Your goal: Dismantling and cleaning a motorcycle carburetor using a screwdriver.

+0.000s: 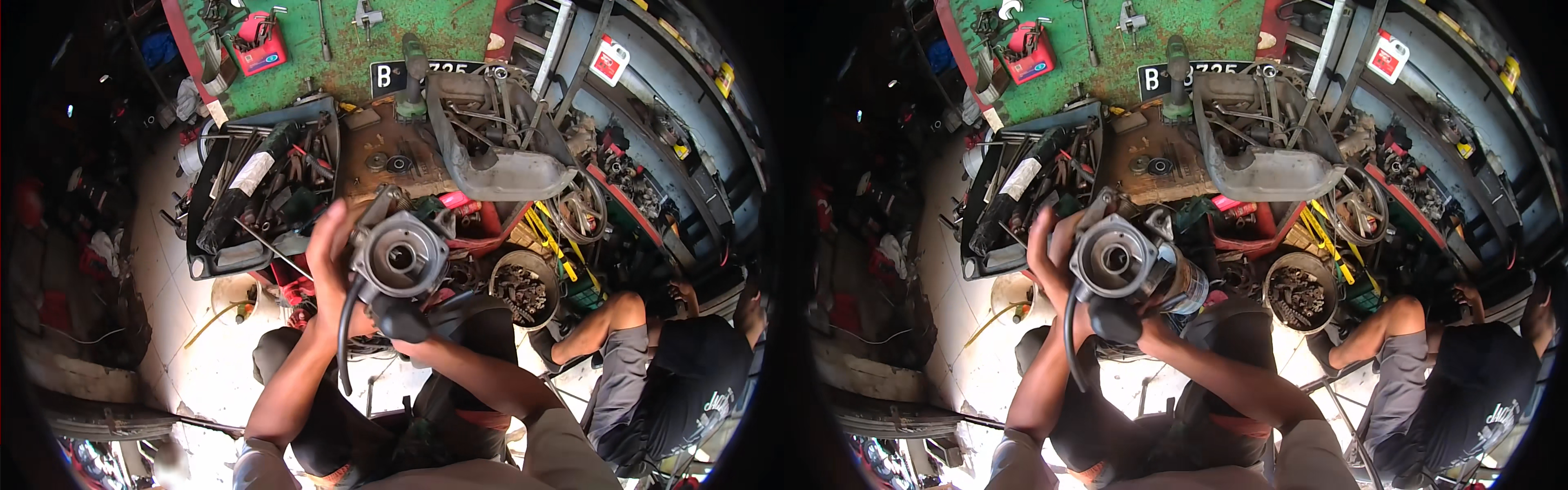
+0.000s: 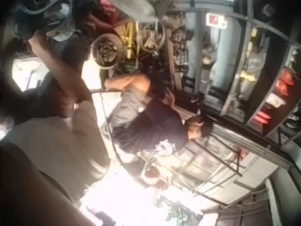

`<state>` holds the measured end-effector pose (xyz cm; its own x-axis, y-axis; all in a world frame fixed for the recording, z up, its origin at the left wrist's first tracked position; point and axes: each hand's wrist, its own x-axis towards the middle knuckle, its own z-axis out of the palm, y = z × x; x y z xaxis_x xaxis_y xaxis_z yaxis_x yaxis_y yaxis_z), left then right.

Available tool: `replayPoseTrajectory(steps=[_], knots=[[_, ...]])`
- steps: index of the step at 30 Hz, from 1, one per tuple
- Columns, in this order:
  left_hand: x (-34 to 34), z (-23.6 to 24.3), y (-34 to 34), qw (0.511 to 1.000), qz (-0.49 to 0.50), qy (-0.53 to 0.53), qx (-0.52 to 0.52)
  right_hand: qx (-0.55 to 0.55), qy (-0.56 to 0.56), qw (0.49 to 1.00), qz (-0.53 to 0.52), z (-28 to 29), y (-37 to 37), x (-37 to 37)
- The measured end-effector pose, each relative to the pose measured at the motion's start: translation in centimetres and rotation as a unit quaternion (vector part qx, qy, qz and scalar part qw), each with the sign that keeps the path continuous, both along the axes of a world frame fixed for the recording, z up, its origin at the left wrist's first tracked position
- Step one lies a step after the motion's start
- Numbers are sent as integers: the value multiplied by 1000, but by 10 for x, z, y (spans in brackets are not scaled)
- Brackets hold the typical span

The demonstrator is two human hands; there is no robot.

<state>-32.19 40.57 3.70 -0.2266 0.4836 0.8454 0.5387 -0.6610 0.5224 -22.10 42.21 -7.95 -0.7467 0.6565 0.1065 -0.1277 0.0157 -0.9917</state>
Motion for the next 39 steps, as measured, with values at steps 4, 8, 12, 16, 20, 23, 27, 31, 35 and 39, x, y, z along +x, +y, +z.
replayPoseTrajectory(steps=[4, 8, 12, 16, 20, 23, 27, 31, 35, 39], knots=[[-9, 20, -8, 986, -29, -94, -137, -187, -59, 980, 24, 49, -1, -22], [-2, 5, -15, 803, -262, -504, -180, -78, -78, 994, 21, 24, -5, -36], [-2, 5, -18, 724, -277, -590, -223, 9, -68, 993, 98, 11, 1, -44], [4, 8, -5, 644, -278, -649, -294, 195, 47, 979, 35, -18, 3, -58], [15, 0, 5, 601, -282, -648, -372, 157, 23, 983, 94, -27, -1, -49], [32, 5, 12, 573, -322, -649, -383, 163, 33, 985, 55, -21, 3, -36], [38, 4, 11, 583, -356, -616, -393, 165, 60, 984, 8, -10, 2, -31], [37, 9, 11, 584, -402, -622, -333, 144, 91, 985, -34, -5, -8, -32], [24, 4, 8, 525, -492, -638, -274, 122, 127, 983, -57, 7, -7, -33], [14, 7, 2, 544, -541, -613, -190, 109, 175, 977, -54, 23, -8, -47]])
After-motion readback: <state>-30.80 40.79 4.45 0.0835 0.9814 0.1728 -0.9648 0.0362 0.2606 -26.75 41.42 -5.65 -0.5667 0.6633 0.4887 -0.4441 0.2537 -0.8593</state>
